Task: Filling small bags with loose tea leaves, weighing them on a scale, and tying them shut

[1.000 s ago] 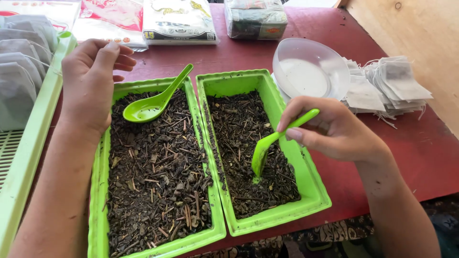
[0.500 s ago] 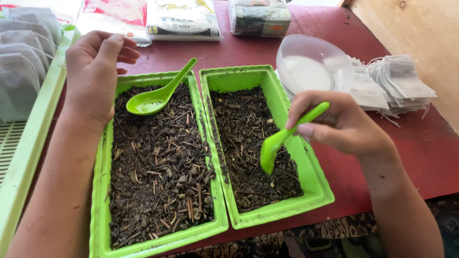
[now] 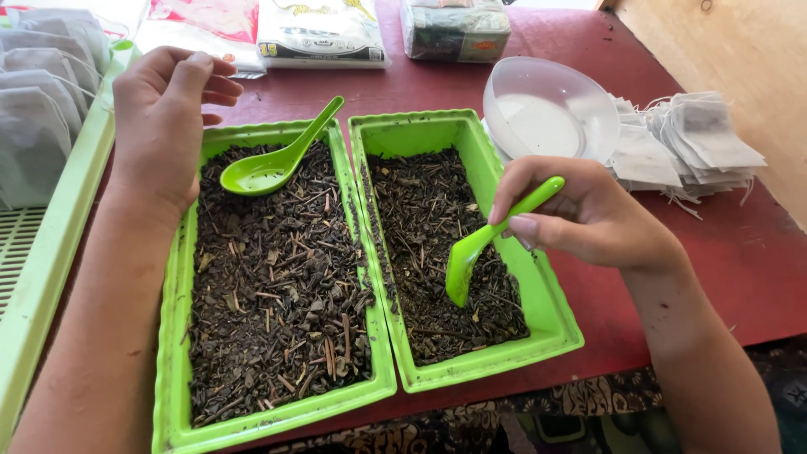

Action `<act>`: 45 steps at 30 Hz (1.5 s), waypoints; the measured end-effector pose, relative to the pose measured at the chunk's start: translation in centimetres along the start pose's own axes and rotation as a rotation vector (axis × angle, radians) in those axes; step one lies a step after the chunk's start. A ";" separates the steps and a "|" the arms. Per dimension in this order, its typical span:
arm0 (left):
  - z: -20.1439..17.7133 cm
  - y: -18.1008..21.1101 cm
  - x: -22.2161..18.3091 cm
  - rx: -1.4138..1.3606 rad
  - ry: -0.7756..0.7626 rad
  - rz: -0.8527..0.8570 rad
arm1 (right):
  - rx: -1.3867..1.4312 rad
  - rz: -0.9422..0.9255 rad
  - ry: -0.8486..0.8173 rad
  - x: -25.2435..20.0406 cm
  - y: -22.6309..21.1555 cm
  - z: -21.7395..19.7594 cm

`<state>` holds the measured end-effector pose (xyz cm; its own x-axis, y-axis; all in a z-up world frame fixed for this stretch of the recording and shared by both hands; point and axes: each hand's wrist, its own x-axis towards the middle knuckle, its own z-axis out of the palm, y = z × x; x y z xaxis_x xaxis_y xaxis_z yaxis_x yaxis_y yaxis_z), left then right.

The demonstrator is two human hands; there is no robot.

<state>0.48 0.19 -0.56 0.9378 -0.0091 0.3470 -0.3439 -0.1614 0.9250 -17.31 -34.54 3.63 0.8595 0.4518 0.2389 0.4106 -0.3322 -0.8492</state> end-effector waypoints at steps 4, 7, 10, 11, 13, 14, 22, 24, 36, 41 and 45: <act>0.0 0.0 -0.2 -0.004 -0.003 -0.009 | 0.024 -0.033 -0.063 0.3 0.0 0.2; 0.0 0.1 -0.1 -0.003 -0.003 -0.001 | -0.015 -0.041 -0.086 0.3 0.1 0.2; 0.0 0.2 -0.2 0.005 -0.005 -0.024 | 0.025 -0.018 -0.037 0.1 0.2 0.2; 0.0 0.1 -0.2 0.008 -0.002 -0.013 | 0.024 -0.015 -0.048 0.2 0.2 0.3; 0.0 0.0 -0.1 0.010 0.001 -0.003 | 0.024 -0.013 -0.061 0.3 0.3 0.3; 0.0 0.0 -0.1 0.008 0.002 -0.001 | 0.010 -0.003 -0.061 0.3 0.4 0.3; -0.1 0.1 -0.1 -0.006 -0.009 -0.009 | -0.042 0.016 -0.028 0.2 -0.1 0.3; 0.0 0.1 -0.1 -0.001 -0.012 -0.003 | -0.023 0.015 -0.002 0.0 -0.3 0.3; -0.1 0.3 -0.3 0.019 -0.022 -0.004 | -0.095 0.050 0.013 0.0 -0.5 0.1; -0.1 0.2 -0.2 0.006 -0.018 0.001 | -0.072 0.059 0.023 -0.2 -0.2 0.0; -0.1 0.3 -0.3 0.008 -0.022 0.003 | -0.137 0.069 0.000 0.0 -0.4 -0.1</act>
<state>0.08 0.26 -0.34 0.9378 -0.0307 0.3459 -0.3459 -0.1691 0.9229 -17.46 -34.46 3.98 0.8871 0.4242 0.1820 0.3881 -0.4722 -0.7915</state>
